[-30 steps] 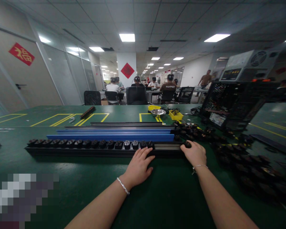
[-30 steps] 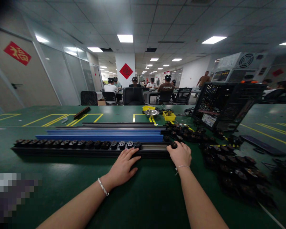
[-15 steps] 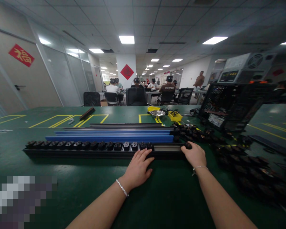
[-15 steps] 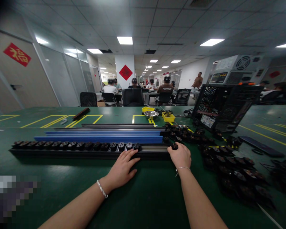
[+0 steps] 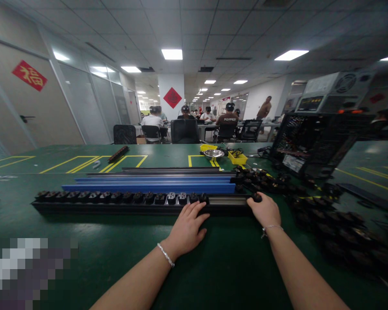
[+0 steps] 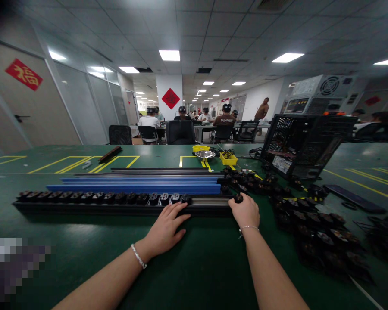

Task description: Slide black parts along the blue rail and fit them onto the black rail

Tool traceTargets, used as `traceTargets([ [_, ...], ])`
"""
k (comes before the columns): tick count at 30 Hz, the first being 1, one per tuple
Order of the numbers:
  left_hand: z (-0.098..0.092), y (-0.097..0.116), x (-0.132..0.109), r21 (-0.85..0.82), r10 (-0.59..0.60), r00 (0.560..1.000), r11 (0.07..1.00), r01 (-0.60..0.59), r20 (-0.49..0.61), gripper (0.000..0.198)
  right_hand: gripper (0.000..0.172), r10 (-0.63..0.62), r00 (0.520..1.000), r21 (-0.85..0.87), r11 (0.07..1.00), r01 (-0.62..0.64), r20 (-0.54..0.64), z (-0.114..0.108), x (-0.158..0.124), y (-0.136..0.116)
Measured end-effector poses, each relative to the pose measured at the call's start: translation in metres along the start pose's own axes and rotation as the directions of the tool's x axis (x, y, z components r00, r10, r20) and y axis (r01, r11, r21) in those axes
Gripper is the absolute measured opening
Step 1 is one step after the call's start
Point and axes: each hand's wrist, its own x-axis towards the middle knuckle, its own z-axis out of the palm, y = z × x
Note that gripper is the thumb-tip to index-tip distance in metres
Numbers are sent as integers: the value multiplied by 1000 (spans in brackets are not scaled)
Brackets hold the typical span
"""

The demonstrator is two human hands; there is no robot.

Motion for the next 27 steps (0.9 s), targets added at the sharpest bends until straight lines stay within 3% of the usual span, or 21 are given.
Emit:
traceTargets([
  [12, -2, 1, 0, -1, -3, 1000, 1000, 3, 10, 46, 59, 88, 993, 52, 994, -92, 74, -10, -1, -6],
  [27, 0, 1, 1, 3, -11, 1000, 1000, 11, 10, 45, 59, 115, 992, 73, 990, -118, 48, -9, -1, -3],
])
